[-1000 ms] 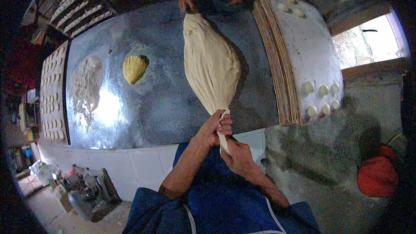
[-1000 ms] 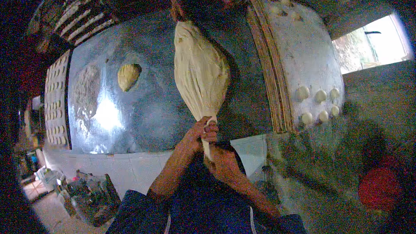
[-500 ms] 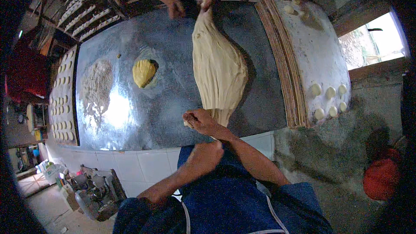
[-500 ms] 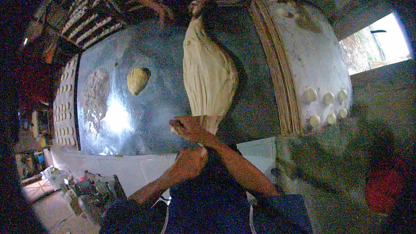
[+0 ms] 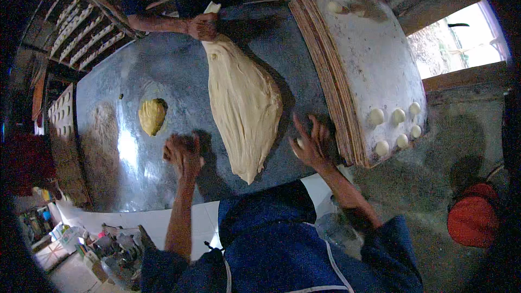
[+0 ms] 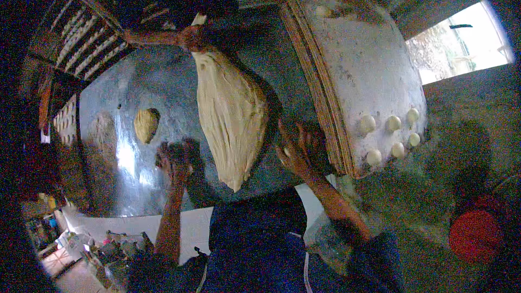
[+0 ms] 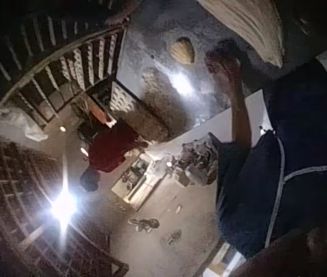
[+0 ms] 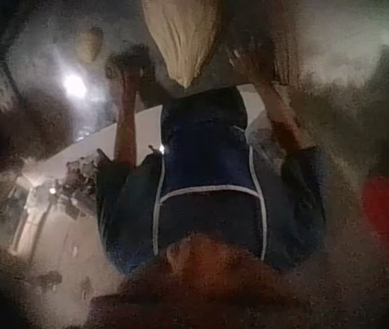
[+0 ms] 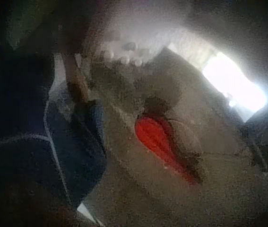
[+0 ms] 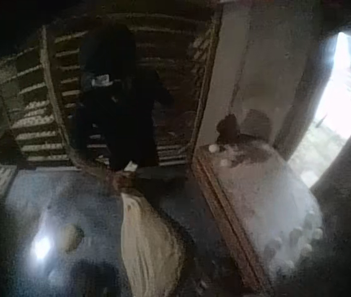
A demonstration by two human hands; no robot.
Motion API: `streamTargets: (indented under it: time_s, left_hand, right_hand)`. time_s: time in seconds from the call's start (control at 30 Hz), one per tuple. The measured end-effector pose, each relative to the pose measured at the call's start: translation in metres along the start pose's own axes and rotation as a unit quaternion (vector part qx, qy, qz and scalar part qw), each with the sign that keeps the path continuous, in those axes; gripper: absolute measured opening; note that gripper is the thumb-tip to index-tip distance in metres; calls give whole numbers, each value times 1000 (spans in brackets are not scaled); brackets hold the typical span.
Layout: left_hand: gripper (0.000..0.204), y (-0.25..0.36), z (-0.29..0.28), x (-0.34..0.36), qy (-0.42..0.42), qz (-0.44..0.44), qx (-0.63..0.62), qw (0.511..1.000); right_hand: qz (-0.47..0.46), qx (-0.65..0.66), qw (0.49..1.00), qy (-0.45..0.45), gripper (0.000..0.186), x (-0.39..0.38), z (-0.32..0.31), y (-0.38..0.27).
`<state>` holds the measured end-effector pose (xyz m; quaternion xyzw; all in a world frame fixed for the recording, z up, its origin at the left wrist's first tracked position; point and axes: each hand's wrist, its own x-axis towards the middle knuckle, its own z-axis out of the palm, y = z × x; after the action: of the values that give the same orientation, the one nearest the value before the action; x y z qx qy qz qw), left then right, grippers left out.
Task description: The person tears small pieces from a large dough mass, rolls them into balls, and places them on a wooden board. Later, the person shapes the dough balls into rings and arranges them on the board. Another person works alongside, performing similar actions.
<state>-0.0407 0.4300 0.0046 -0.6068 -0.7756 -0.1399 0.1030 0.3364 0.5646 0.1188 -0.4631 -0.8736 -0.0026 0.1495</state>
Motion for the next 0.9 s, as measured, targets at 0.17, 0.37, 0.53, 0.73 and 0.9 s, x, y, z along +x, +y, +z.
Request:
streamTargets:
  time_s: [0.17,0.37,0.53,0.73,0.9]
  left_hand:
    - [40,72,3,-37,11,-28,-150,988]
    - [36,43,-19,-29,-87,-53,-164,981]
    - [31,78,-18,-27,-60,-94,-289,951]
    - [23,19,22,-3,-20,-157,-229,960]
    - [21,46,-14,-28,-167,-161,-401,886]
  right_hand:
    - [-11,114,993,-9,54,-49,61,-16]
    - [71,112,986,-104,42,9,36,34]
    - [83,323,943,10,48,-60,77,-11]
    - [114,284,952,-10,51,-12,90,37]
    - [30,325,942,-80,51,-73,66,44]
